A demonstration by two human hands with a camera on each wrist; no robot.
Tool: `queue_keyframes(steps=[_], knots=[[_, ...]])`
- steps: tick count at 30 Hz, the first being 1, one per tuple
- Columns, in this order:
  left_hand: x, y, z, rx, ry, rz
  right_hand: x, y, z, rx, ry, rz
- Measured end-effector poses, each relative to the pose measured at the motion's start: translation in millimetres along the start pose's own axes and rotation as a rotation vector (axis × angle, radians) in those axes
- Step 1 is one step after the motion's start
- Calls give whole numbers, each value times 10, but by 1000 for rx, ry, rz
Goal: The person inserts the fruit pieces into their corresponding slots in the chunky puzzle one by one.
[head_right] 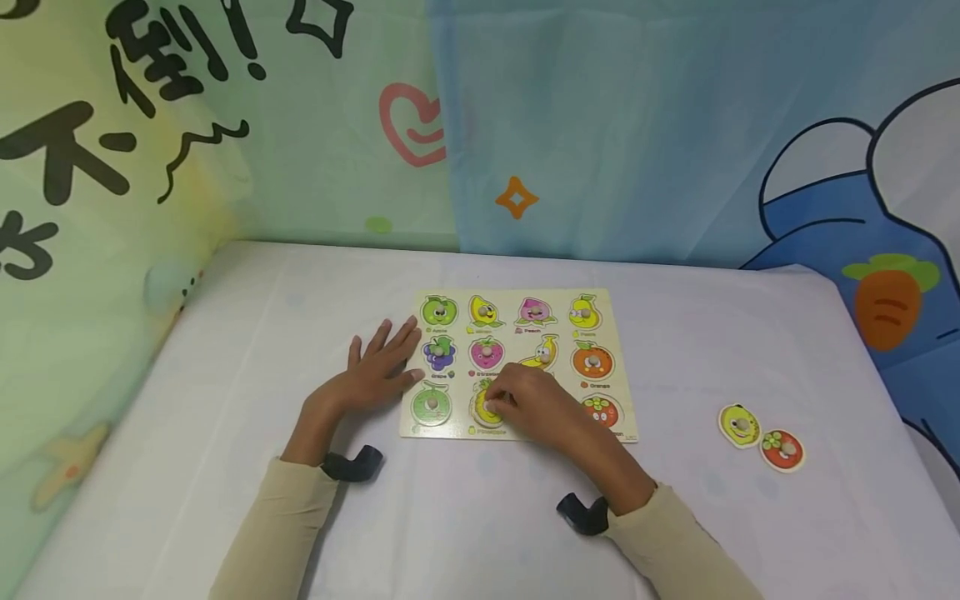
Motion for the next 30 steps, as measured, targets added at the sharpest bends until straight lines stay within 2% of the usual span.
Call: queue_keyframes(steps=[5,12,19,30], knots=[[7,7,1,-4,0,-13,-78,-5,12,-6,-47,-53],[19,19,-2,0,1,18,-85,-32,24,-20,-45,-66],[15,28,-9,8,-8,-5,-87,-46,36,-39,-66,-76],[-10,-6,0,9,-3,2,-44,-7,9,-103,-65,-3]])
Point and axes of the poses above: each hand's wrist, its own z-axis towards the middle knuckle, its own x-axis out of the back of the hand, y = z × x, the point moved 6 cm from there along z, towards the middle knuckle, and after that the axes turned 11 degrees about y, right-handed, at the moved point
